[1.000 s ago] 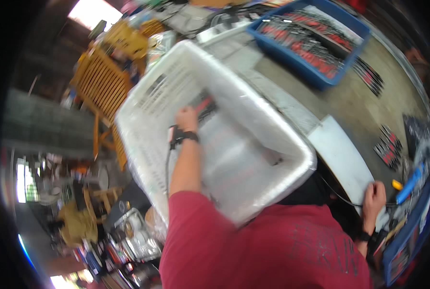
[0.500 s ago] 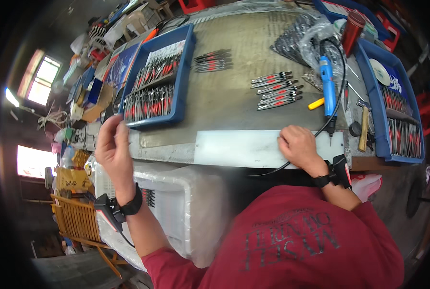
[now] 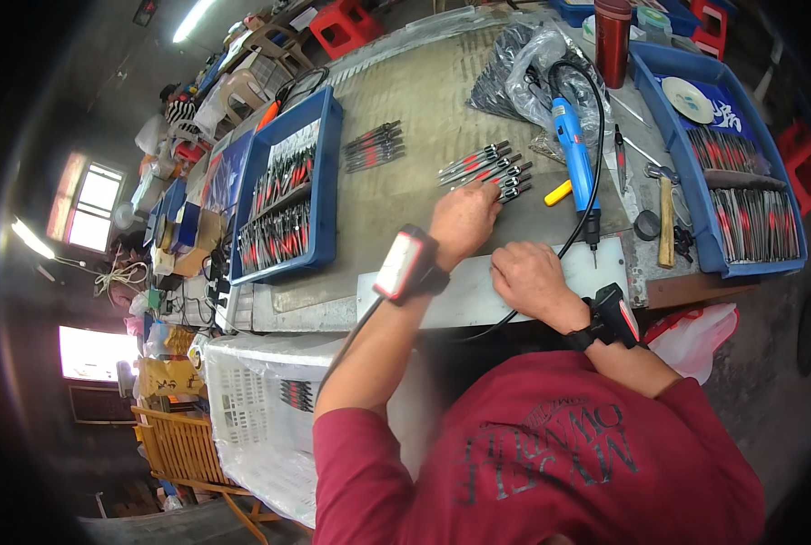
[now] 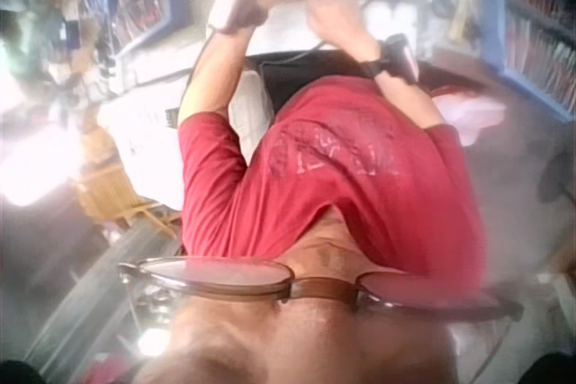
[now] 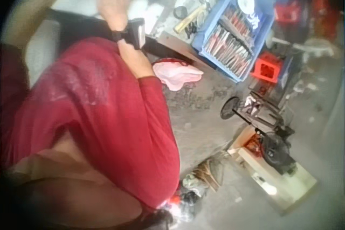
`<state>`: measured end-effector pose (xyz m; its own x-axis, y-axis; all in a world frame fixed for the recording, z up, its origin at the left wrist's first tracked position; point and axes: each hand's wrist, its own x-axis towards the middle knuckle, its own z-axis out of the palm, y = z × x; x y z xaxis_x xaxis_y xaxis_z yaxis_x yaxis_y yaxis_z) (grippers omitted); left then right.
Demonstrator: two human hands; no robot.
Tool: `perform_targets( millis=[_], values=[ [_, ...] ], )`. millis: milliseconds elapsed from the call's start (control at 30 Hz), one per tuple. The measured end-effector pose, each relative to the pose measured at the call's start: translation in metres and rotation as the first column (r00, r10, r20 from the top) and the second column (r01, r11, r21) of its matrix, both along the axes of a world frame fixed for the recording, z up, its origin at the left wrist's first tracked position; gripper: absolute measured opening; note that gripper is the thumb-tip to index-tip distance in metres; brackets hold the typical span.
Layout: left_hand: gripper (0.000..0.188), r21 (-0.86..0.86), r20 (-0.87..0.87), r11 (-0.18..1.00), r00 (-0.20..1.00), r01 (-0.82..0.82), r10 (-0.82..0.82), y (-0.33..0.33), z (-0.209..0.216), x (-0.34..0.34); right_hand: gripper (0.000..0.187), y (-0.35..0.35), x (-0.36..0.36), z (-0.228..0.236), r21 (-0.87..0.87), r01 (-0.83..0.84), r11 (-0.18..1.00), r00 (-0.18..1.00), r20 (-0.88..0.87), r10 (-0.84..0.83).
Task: The person repeatedly picks up small black pens with red accents from a table and places them into a white plastic basket lined with a clear bag. The pens are arranged in neat rows inside the basket.
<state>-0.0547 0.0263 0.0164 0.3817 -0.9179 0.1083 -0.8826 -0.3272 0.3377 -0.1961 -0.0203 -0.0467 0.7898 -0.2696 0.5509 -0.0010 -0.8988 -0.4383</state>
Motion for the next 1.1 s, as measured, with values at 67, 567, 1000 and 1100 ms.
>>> perform_targets(
  millis=[67, 567, 1000, 1100],
  values=[
    [0.015, 0.001, -0.020, 0.999, 0.999, -0.045, 0.045, -0.008, -0.017, -0.001, 0.008, 0.000, -0.001, 0.000, 0.015, 0.004, 1.000, 0.999, -0.038, -0.003],
    [0.011, -0.027, 0.047, 1.000, 0.999, 0.003, -0.002, -0.013, -0.041, -0.006, 0.006, 0.002, -0.001, 0.002, -0.003, 0.015, 1.000, 0.999, -0.051, -0.015],
    [0.015, -0.371, -0.370, 0.896, 0.924, -0.246, 0.100, 0.089, 0.088, 0.020, 0.007, 0.002, -0.001, 0.006, 0.027, -0.017, 0.999, 0.997, -0.081, 0.019],
    [0.025, -0.546, -0.443, 0.768, 0.893, -0.335, 0.076, 0.155, 0.117, 0.024, 0.008, 0.000, 0.001, 0.005, 0.016, -0.057, 0.998, 0.996, -0.065, 0.058]
  ],
)
